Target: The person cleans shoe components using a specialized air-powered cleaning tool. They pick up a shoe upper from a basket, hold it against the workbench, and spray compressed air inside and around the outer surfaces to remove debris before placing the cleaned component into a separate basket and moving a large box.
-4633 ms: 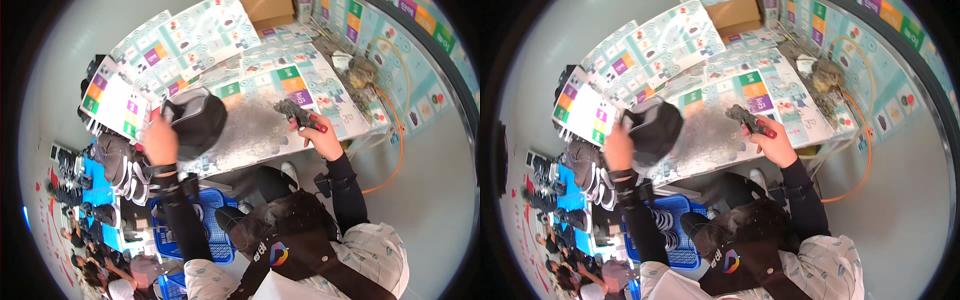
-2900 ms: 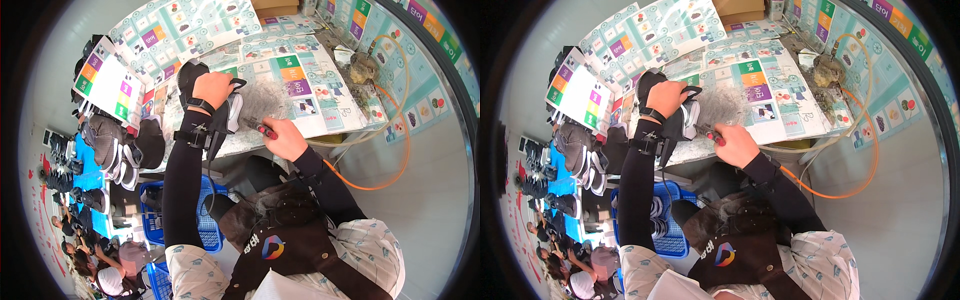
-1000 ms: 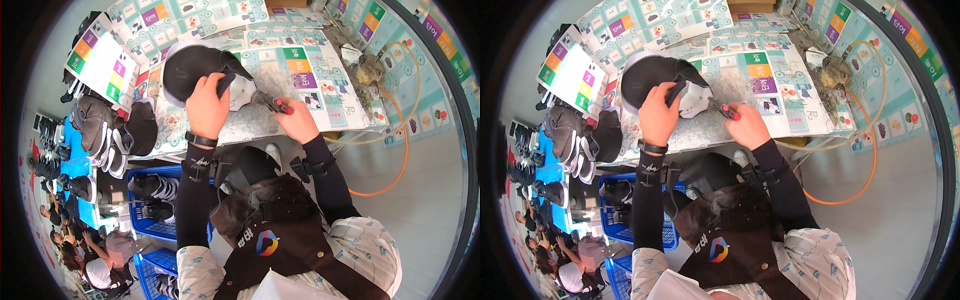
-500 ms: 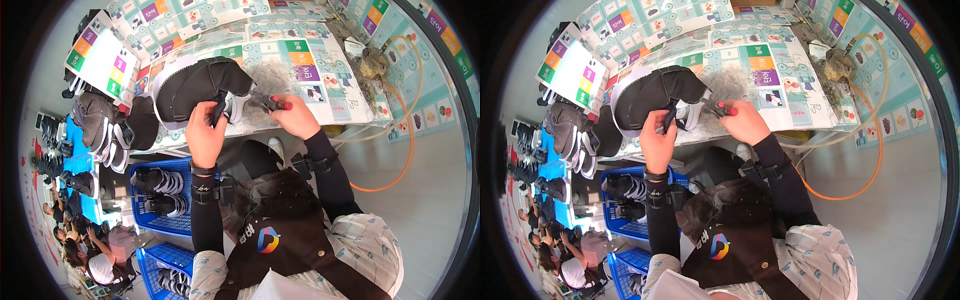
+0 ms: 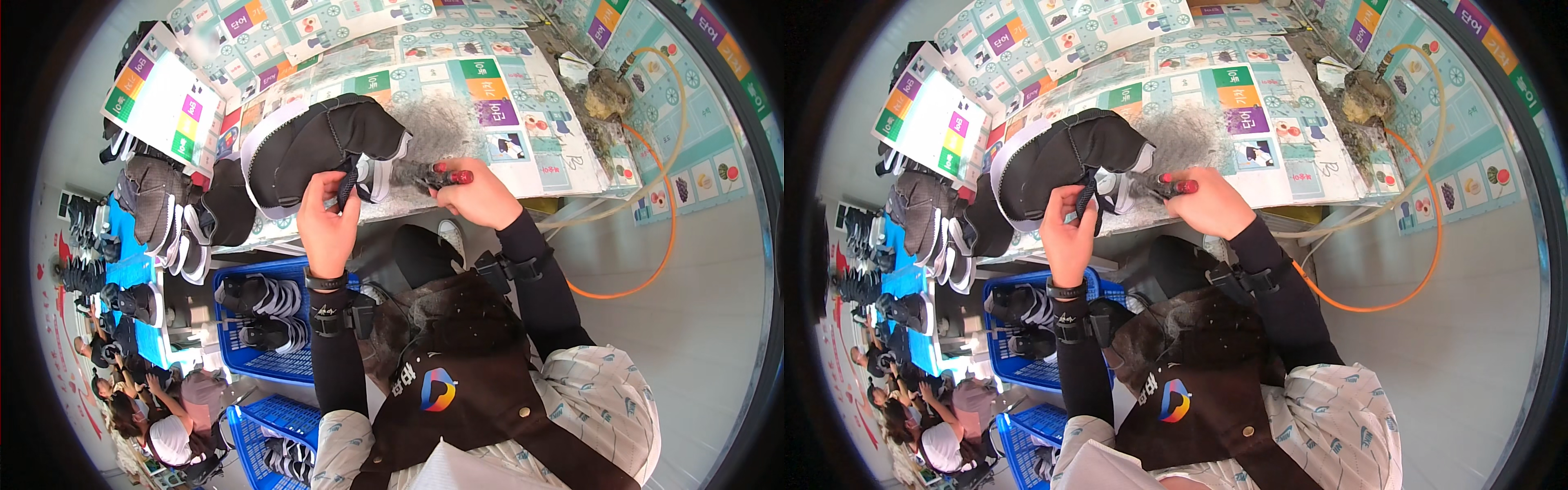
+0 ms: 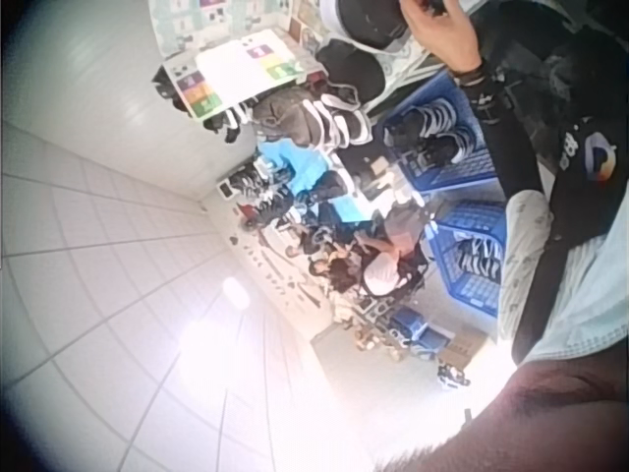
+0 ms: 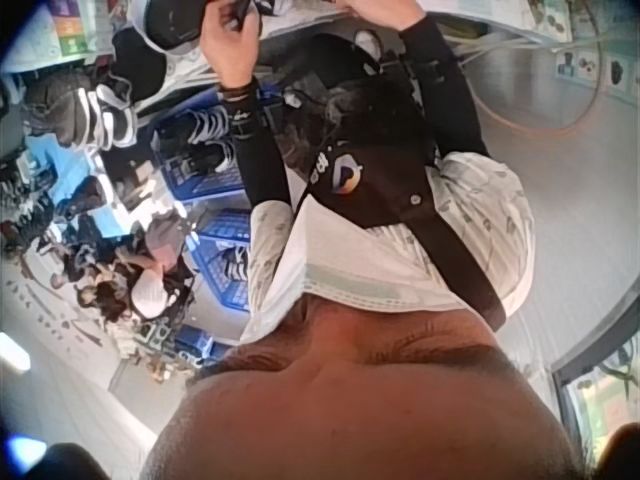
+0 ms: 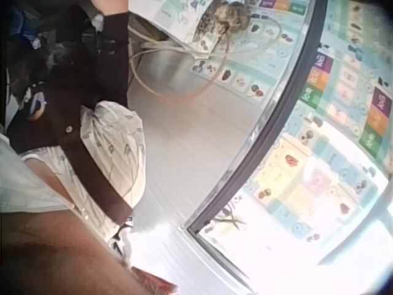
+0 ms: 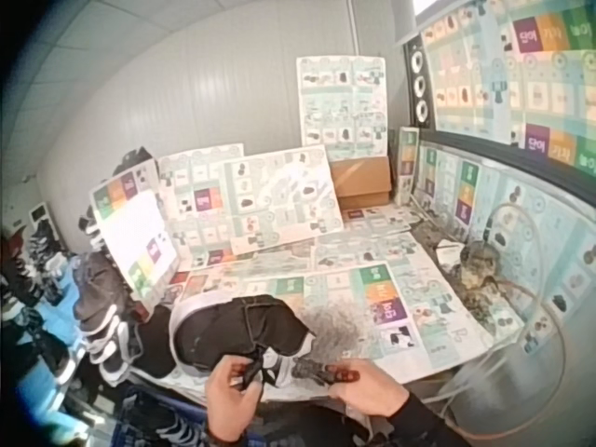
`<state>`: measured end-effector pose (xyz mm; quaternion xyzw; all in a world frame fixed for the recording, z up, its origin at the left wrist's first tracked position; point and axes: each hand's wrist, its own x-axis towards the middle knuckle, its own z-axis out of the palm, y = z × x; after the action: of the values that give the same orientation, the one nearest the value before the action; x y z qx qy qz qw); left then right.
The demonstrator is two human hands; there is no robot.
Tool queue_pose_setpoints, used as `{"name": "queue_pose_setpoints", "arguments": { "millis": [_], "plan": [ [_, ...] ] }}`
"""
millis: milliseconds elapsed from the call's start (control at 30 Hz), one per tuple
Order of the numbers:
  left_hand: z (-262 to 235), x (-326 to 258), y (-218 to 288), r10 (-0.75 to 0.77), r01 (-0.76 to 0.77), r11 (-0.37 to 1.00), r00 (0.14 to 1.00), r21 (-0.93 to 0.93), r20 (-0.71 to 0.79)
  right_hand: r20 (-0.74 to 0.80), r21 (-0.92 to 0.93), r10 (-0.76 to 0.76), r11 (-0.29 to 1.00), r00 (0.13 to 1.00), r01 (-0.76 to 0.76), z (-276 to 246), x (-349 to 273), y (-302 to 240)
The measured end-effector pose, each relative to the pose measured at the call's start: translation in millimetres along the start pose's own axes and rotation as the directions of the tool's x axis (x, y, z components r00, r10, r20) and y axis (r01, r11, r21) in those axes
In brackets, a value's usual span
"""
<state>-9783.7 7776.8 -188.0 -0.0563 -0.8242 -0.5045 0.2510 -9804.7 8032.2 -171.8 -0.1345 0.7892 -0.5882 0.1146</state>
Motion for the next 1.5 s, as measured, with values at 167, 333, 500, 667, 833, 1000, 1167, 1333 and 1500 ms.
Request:
{"name": "queue_pose_setpoints", "arguments": {
  "millis": [167,333,500,667,833,1000,1167,1333,1500],
  "plan": [
    [0,2,4,-0.015,0.015,1.000,1.000,0.012,0.000,-0.044,0.044,-0.027,0.999,0.999,0.029,0,2,-3],
    [0,0,-2,-0.040,0.040,0.998,0.999,-0.049,0.013,-0.037,0.028,-0.012,1.000,0.999,0.013,-2,2,4],
    [-1,-2,-3,-0.036,0.037,0.997,0.999,-0.068,0.015,-0.106,0.019,-0.029,0.999,0.994,0.031,-1,1,1],
    [0,-2,-3,-0.044,0.045,0.997,0.999,-0.070,0.016,0.096,0.069,0.132,0.988,0.987,-0.139,-5,-2,-1],
    [0,-3,-6,-0.036,0.037,0.995,0.999,-0.094,0.013,-0.075,-0.106,0.049,0.993,0.996,-0.057,-7,-1,1],
    [1,-2,-4,-0.038,0.038,0.995,0.999,-0.088,0.007,-0.131,-0.139,0.037,0.989,0.991,-0.056,-7,-3,0],
    [1,0,-2,-0.039,0.039,0.998,0.999,-0.058,0.002,-0.022,-0.005,0.088,0.996,0.996,-0.088,-3,-3,11],
    [-2,3,11,-0.055,0.057,0.993,0.998,0.103,-0.029,0.127,0.188,0.168,0.964,0.978,-0.190,-13,-7,1],
    [-41,23,2,-0.041,0.100,0.967,0.970,0.236,-0.240,-0.304,-0.419,-0.106,0.908,0.947,-0.033,-29,0,19]
  ]
}}
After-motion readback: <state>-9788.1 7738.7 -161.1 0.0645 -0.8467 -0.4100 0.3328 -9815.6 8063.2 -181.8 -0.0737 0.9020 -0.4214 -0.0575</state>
